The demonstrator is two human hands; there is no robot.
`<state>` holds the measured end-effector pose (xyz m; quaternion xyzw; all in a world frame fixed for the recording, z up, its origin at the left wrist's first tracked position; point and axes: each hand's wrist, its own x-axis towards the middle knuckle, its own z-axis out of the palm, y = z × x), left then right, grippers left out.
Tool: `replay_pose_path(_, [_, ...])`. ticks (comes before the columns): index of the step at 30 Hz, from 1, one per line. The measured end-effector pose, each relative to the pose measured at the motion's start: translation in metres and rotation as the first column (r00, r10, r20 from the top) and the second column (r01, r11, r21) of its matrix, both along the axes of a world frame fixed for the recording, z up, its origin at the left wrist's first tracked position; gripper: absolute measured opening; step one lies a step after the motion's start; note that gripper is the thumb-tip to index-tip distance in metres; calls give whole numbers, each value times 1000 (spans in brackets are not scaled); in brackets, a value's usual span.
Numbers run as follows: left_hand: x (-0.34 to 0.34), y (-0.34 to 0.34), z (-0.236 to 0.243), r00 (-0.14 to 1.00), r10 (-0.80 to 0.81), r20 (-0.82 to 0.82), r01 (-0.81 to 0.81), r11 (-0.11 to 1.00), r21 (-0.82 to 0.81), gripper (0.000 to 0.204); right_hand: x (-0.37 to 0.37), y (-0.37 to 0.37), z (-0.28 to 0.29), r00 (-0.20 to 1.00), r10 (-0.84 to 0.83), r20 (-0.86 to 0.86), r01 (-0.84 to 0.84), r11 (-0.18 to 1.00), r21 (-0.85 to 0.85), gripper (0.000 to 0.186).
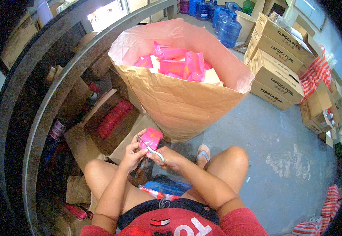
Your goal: The person sits on the floor and repeatedly picks up pink-wrapped packages from a large paper bag. Using scissors, they cut open each package and place the opened items into a cardboard box beside them. The process continues with multiple packages throughout the clip.
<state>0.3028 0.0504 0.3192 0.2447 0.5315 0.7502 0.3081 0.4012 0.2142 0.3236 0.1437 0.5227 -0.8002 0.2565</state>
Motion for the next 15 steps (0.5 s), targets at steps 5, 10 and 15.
replay_pose_path(5, [-3,-7,6,989,-144,-37,146,988,46,15,9,1,8,996,79,-39,-87,957,-275,50])
replay_pose_path(10, [2,-8,7,985,-153,-74,153,988,-16,12,17,-1,6,1000,22,-16,-26,940,-341,47])
replay_pose_path(15, [-1,-14,6,963,-142,-229,116,986,-123,13,16,0,-9,996,81,-39,-88,962,-259,43])
